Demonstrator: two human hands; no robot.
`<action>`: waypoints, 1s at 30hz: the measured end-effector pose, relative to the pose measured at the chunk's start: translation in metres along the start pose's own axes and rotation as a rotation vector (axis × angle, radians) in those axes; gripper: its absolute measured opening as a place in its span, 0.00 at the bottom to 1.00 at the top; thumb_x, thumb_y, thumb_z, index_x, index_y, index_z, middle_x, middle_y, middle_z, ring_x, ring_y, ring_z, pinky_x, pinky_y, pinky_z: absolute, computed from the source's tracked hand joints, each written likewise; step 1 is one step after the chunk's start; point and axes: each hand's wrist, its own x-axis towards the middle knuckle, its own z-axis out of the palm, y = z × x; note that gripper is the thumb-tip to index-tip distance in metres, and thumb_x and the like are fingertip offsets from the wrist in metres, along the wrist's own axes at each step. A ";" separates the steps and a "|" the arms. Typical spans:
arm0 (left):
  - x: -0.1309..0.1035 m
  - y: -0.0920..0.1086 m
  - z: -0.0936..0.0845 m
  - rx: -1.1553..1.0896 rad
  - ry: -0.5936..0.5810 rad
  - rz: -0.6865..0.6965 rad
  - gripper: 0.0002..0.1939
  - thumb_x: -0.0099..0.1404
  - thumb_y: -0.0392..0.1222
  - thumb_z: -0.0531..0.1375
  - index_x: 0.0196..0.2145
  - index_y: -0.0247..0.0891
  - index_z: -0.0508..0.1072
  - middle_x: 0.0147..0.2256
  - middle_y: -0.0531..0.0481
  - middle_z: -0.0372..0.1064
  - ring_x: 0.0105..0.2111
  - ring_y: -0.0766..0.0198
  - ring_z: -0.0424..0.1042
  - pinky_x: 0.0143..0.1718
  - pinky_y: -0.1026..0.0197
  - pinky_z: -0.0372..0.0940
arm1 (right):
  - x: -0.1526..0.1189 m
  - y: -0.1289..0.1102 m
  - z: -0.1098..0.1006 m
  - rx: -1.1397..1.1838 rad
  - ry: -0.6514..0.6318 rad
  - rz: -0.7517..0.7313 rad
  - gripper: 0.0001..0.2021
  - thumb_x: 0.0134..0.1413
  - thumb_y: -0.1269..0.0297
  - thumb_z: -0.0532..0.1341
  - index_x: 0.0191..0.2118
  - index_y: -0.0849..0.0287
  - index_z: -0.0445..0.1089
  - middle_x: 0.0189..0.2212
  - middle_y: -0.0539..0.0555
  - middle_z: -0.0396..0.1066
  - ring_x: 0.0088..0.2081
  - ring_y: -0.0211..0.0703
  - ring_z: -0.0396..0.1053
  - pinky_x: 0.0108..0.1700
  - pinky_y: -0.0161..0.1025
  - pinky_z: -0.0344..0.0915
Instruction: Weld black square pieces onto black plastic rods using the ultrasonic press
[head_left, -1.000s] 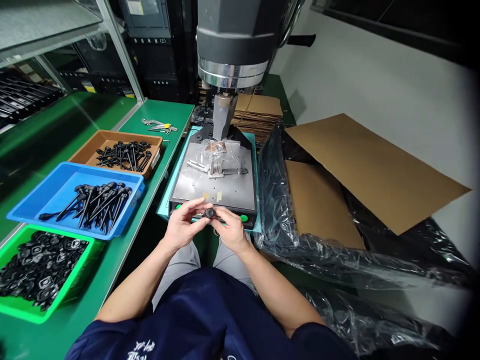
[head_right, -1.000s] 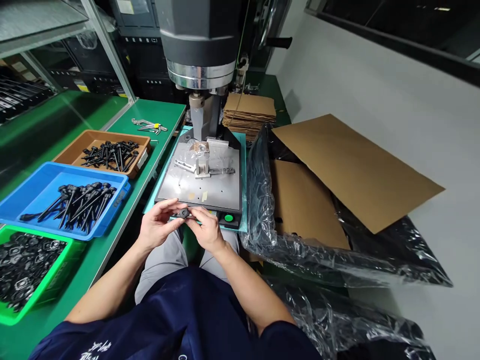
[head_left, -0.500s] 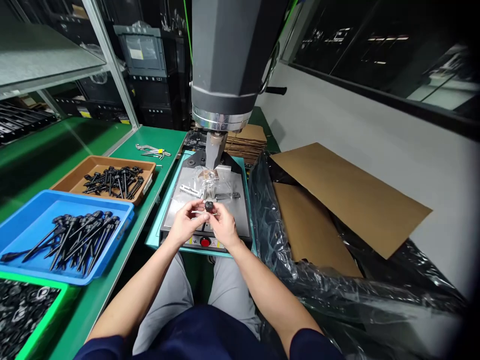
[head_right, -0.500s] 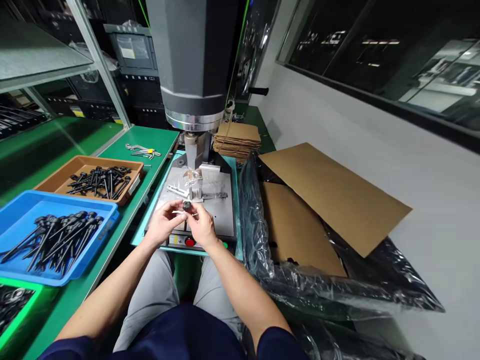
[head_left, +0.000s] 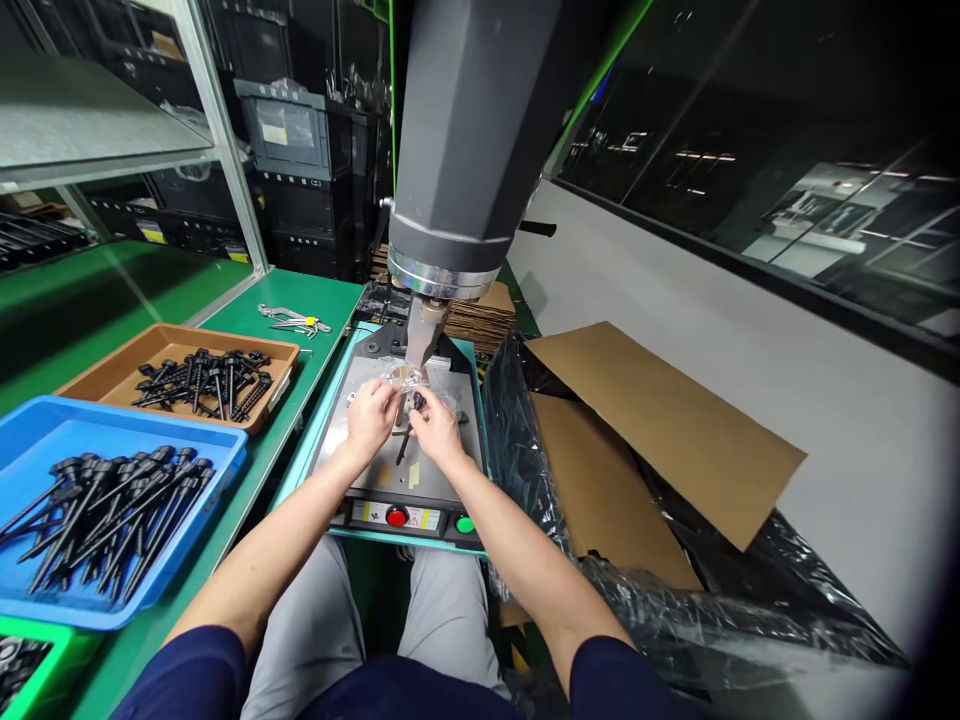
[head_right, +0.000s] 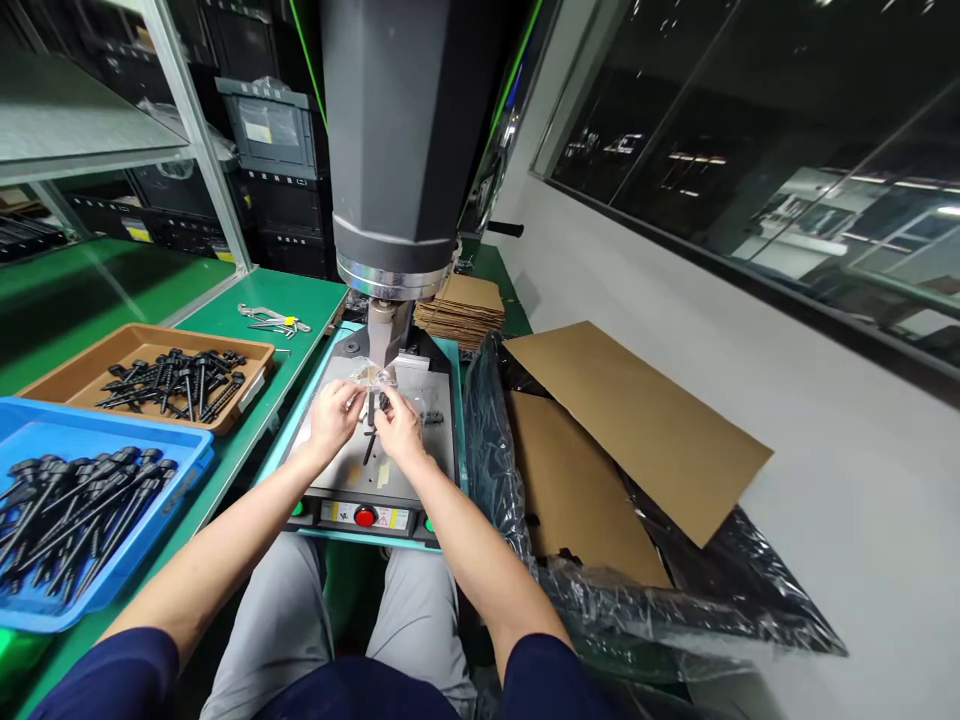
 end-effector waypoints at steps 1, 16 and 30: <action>0.006 0.000 -0.002 -0.014 0.009 -0.016 0.10 0.69 0.40 0.54 0.39 0.38 0.75 0.36 0.44 0.72 0.40 0.57 0.70 0.43 0.58 0.64 | 0.004 -0.001 -0.002 -0.040 0.039 -0.068 0.23 0.54 0.70 0.57 0.57 0.58 0.67 0.39 0.54 0.71 0.28 0.38 0.71 0.38 0.39 0.73; 0.032 0.025 -0.023 -0.023 -0.095 -0.101 0.09 0.66 0.35 0.57 0.36 0.34 0.79 0.36 0.44 0.75 0.40 0.58 0.72 0.44 0.58 0.66 | 0.034 -0.002 -0.024 -0.463 0.091 -0.525 0.16 0.62 0.54 0.51 0.27 0.55 0.65 0.23 0.60 0.66 0.28 0.51 0.64 0.35 0.48 0.59; 0.034 0.007 -0.024 0.075 -0.238 -0.070 0.15 0.70 0.43 0.54 0.47 0.38 0.77 0.45 0.46 0.75 0.46 0.59 0.73 0.44 0.58 0.70 | 0.058 0.010 -0.018 -0.484 0.088 -0.295 0.17 0.47 0.41 0.52 0.18 0.44 0.55 0.19 0.67 0.64 0.27 0.59 0.66 0.26 0.52 0.50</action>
